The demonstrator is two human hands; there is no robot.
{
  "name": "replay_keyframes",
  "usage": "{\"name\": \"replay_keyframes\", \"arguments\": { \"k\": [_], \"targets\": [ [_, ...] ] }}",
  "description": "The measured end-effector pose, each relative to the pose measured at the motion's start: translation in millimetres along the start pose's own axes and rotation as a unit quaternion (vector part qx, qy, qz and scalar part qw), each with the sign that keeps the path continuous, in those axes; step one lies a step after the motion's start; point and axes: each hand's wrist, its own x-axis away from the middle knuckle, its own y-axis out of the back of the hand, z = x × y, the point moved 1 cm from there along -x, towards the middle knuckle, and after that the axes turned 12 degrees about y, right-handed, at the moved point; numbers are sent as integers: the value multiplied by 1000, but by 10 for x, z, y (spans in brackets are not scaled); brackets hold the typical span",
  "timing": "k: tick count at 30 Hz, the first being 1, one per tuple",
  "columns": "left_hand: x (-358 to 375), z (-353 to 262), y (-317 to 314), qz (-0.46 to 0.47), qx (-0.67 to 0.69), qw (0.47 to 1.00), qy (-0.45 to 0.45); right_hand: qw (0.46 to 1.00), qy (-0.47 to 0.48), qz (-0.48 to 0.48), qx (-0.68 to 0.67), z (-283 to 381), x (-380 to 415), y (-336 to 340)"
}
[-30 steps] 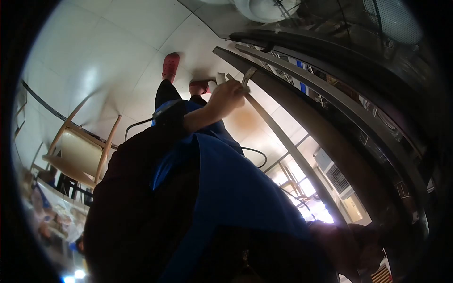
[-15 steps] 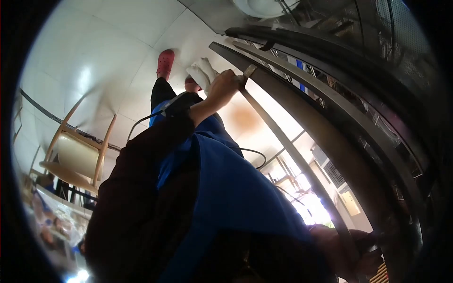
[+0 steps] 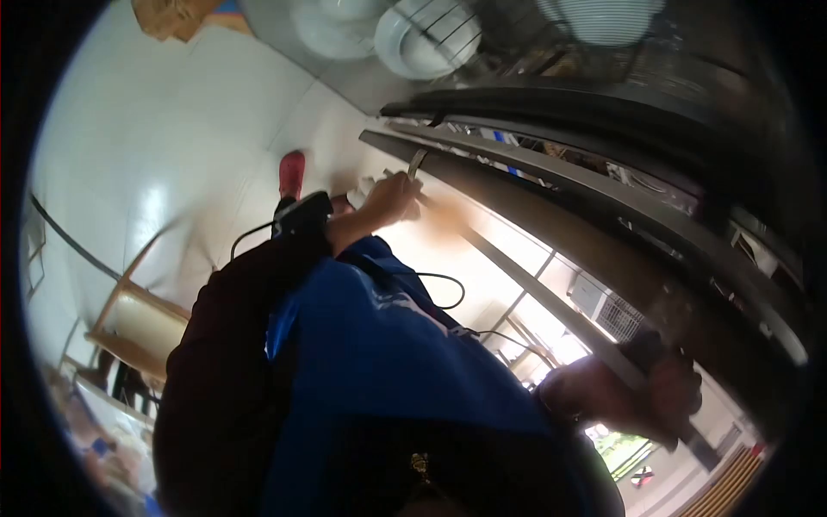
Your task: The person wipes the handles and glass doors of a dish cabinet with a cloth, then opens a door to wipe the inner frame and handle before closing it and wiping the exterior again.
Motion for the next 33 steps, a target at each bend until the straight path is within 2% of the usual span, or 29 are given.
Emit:
{"name": "replay_keyframes", "arguments": {
  "k": [1, 2, 3, 4, 6, 7, 8, 9, 10, 11, 12, 13, 15, 16, 18, 19, 20, 21, 25, 27, 29, 31, 33],
  "targets": [
    [71, -113, 89, 59, 58, 993, 80, 989, 22, -138, 43, -57, 44, -341],
    [160, -196, 116, 36, 51, 997, 36, 979, 36, -196, 31, -63, 43, -411],
    [265, -279, 134, 15, 44, 999, -7, 987, 40, -130, 86, -27, 15, -411],
    [359, -463, 241, 13, 35, 999, -21, 986, 31, -151, 57, -48, 48, -408],
    [570, -895, 428, 9, 17, 986, -164, 986, 17, -164, 20, -82, 95, -431],
    [679, -1081, 498, 13, 118, 961, -251, 987, 11, -159, 13, -107, 106, -427],
    [797, -1355, 668, 103, 96, 969, -203, 989, 27, -144, 24, -112, 96, -411],
    [900, -1602, 752, 108, 51, 968, -219, 982, 10, -187, 20, -129, 145, -404],
    [996, -1823, 782, 147, 56, 958, -239, 982, 0, -190, 20, -118, 167, -394],
    [1145, -1983, 773, 105, 47, 950, -290, 981, -11, -194, 20, -99, 194, -366],
    [1301, -2210, 845, 145, 98, 945, -278, 983, -8, -184, 18, -91, 229, -317],
    [1429, -2395, 885, 83, 140, 916, -366, 980, -20, -197, 19, -64, 223, -342],
    [1638, -2688, 1152, 164, 190, 894, -370, 977, -24, -207, 41, -55, 193, -431],
    [1632, -2705, 1187, 168, 181, 891, -381, 974, -33, -214, 68, -30, 214, -433],
    [1509, -2678, 1278, 94, 106, 910, -389, 973, -11, -197, 117, -52, 258, -407],
    [1435, -2696, 1322, 50, 163, 890, -423, 971, -1, -174, 163, -48, 259, -404],
    [1354, -2718, 1398, 8, 156, 885, -438, 969, -11, -191, 155, -24, 253, -452],
    [1401, -2868, 1474, -13, 182, 911, -369, 955, -6, -198, 222, 31, 202, -510],
    [1296, -3272, 1614, -95, 211, 846, -480, 948, -5, -189, 256, 61, 199, -487],
    [1170, -3342, 1560, -107, 171, 839, -505, 956, -20, -184, 228, 39, 216, -499],
    [1043, -3275, 1436, -133, 124, 824, -537, 964, -7, -197, 179, 55, 248, -478],
    [795, -2978, 1305, -135, 124, 834, -520, 972, -12, -181, 146, 30, 301, -439],
    [590, -2611, 1255, -140, 20, 878, -456, 971, 11, -184, 152, 0, 329, -428]
  ]
}}
